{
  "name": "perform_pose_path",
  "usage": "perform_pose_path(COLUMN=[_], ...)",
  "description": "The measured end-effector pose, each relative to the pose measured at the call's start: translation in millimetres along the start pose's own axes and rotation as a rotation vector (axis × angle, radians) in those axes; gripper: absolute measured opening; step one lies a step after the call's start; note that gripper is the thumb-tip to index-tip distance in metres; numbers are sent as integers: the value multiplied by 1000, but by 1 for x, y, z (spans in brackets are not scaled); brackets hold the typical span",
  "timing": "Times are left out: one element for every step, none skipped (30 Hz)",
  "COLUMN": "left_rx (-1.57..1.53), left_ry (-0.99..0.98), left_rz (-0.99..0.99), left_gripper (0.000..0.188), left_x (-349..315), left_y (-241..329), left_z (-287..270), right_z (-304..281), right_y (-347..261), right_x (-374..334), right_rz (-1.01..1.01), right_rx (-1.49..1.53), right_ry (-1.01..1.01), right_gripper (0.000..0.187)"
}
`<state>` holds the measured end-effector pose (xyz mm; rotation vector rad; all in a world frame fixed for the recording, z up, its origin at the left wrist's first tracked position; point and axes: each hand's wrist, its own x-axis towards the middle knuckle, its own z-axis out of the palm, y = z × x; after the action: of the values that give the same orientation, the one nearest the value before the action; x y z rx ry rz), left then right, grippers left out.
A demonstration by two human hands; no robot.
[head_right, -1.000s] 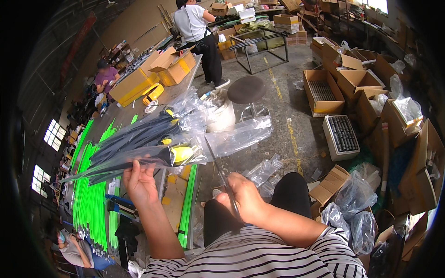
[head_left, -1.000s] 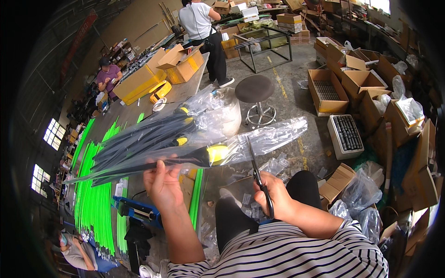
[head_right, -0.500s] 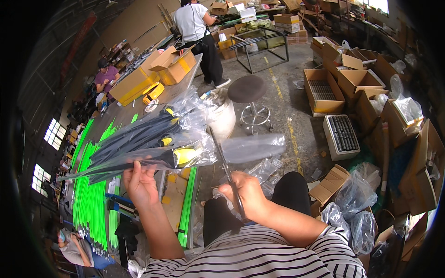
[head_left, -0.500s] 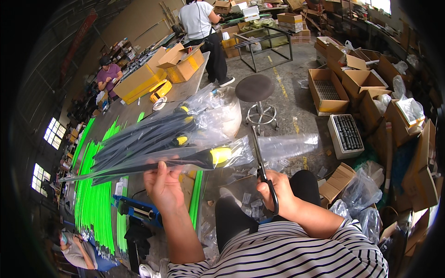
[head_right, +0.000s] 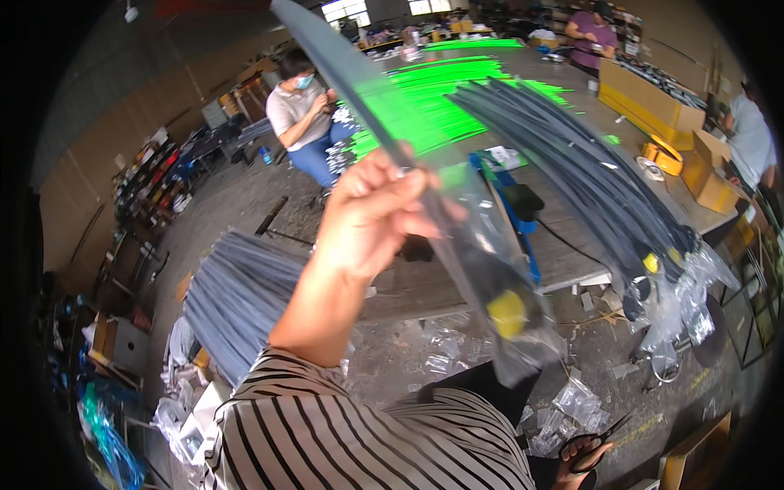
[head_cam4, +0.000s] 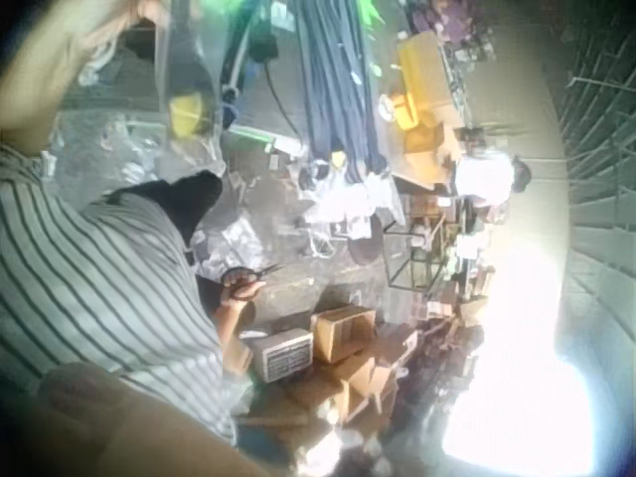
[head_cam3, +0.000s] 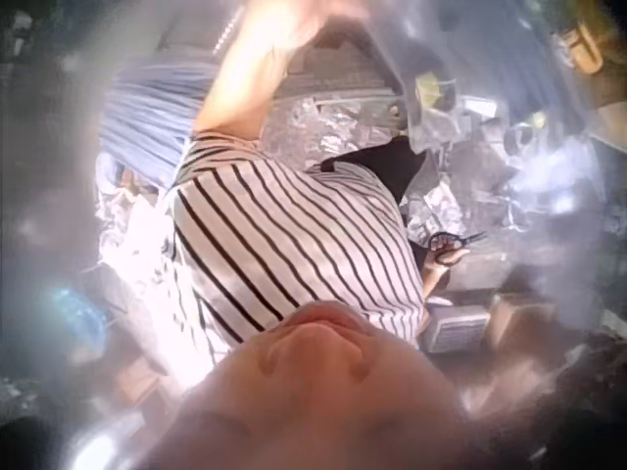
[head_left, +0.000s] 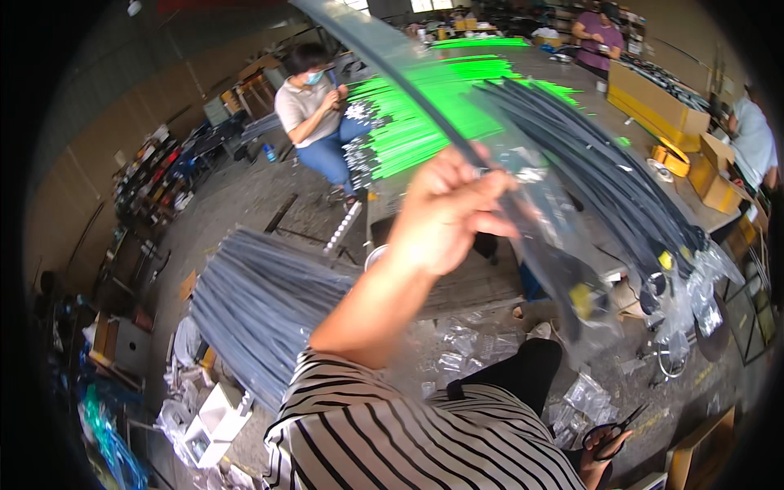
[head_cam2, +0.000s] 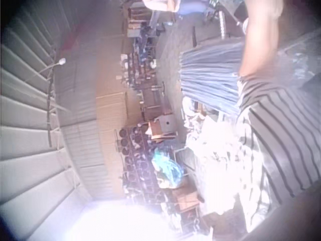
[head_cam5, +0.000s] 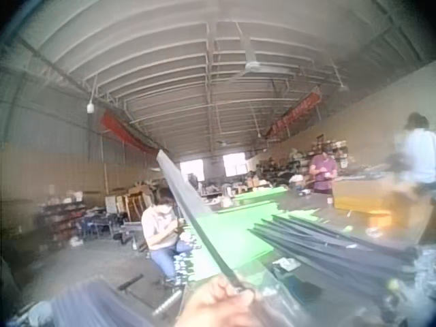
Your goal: The person uses scissors to cut open plastic wrapping on long, dark gray poles with yellow tips. They remove the plastic and place the poles on a pile on the table.
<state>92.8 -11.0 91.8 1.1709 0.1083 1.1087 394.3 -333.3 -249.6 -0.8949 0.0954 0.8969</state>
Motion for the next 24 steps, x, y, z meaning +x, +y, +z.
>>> perform_pose_path(left_rx=[110,211,309,361,406,481,557,614,671,629,581,516,449,383,319,255,256,258,262,280,325,380,435,579], left_ry=[88,186,282,433,583,698,825,924,1039,1129,1215,1287,1287,1303,1325,1349,1372,1393,1413,1436,1435,1423,1400,1402], left_rz=[5,5,5,-40,-87,-187,-281,-356,-429,-518,-613,-652,-717,-761,-797,-827,-817,-809,-800,-828,-827,-829,-835,-935], left_gripper=[12,13,14,20,27,26,26,25,25,22,19,18,17,18,18,18,19,20,22,23,24,25,26,25], left_x=[-10,-21,-33,-49,-70,-83,-103,-124,-155,-186,-216,-256,-261,-275,-288,-299,-306,-309,-311,-310,-307,-295,-281,-268], left_y=[17,27,37,49,60,66,75,75,74,71,64,63,44,30,20,17,13,7,3,-1,-6,-11,-17,-15], left_z=[-26,-51,-79,-112,-146,-174,-201,-237,-273,-305,-333,-348,-368,-383,-394,-398,-401,-404,-407,-414,-417,-418,-419,-412], right_z=[-4,-19,-25,-28,-31,-35,-34,-34,-32,-31,-29,-23,-31,-31,-30,-27,-23,-23,-18,-17,-19,-22,-27,-32], right_y=[7,15,23,30,34,35,36,37,38,39,41,44,41,41,42,44,47,46,49,53,52,53,51,52], right_x=[-5,-3,1,8,17,19,24,27,32,37,41,49,45,45,47,50,53,54,56,57,57,55,53,51], right_rz=[96,126,142,178,204,200,204,199,210,214,216,238,206,200,202,198,202,197,189,193,189,177,153,139], right_rx=[37,34,17,-6,-27,-36,-51,-61,-77,-92,-104,-129,-122,-132,-139,-146,-154,-160,-162,-164,-161,-151,-140,-121], right_ry=[-147,-142,-82,-41,-7,29,47,65,68,74,80,69,101,114,118,118,118,123,131,135,139,147,153,155], right_gripper=[48,48,48,48,49,49,49,49,49,49,49,49,49,50,50,50,50,50,50,50,51,51,51,51])
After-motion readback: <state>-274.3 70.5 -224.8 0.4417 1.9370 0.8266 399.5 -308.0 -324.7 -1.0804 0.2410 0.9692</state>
